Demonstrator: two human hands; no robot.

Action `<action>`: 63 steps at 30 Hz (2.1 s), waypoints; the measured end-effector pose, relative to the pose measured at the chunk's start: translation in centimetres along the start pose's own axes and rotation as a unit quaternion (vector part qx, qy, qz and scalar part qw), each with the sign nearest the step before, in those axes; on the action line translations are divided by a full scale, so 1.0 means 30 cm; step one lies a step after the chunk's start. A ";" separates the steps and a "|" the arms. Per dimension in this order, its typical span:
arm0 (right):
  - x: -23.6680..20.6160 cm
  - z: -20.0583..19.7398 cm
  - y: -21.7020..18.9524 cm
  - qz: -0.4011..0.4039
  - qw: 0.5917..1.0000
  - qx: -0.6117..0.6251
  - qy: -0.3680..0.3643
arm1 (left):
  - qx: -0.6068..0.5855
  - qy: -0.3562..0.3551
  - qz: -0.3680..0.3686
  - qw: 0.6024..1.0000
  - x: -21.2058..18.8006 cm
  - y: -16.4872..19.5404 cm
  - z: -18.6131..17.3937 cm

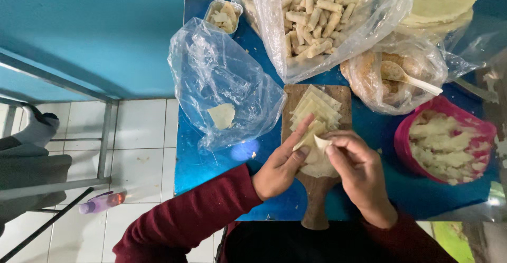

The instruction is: The person places filling from a pink bowl onto square pastry wrappers on a wooden board, folds the wrappers over the filling, and stacks the folded pastries on the board. They occasionally spoon powder from a plastic bag over the wrappers and continue folding more pastries.

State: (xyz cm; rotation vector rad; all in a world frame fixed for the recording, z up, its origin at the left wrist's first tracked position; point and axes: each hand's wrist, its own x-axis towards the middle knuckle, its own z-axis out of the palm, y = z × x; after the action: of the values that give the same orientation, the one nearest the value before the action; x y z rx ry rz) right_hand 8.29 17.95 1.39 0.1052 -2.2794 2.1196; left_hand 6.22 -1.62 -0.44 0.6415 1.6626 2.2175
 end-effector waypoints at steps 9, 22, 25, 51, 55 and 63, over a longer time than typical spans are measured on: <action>0.057 -0.053 0.009 0.214 0.918 0.333 0.031 | -0.035 0.040 -0.128 0.990 0.002 0.044 0.014; -0.039 -0.081 -0.110 -0.070 0.988 -0.072 0.118 | -0.203 0.176 -0.057 0.961 0.010 0.040 -0.021; -0.080 -0.066 -0.117 -0.114 0.926 -0.354 0.063 | -0.215 0.194 -0.078 0.954 0.014 0.027 -0.027; -0.152 0.065 -0.061 -0.181 0.855 -0.485 -0.011 | -0.156 0.155 -0.087 0.972 0.006 0.043 -0.003; -0.151 0.057 -0.076 -0.169 0.857 -0.485 -0.030 | -0.168 0.157 -0.059 0.971 0.015 0.047 -0.007; -0.150 -0.258 -0.187 -0.191 0.818 -0.541 0.031 | -0.026 0.168 0.021 0.985 0.007 0.108 -0.064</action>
State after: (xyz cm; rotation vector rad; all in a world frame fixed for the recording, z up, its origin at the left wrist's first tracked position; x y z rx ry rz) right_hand 12.97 25.40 7.23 0.3919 -2.7095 0.4505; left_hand 5.17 -4.03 2.27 0.3041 1.7475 2.5002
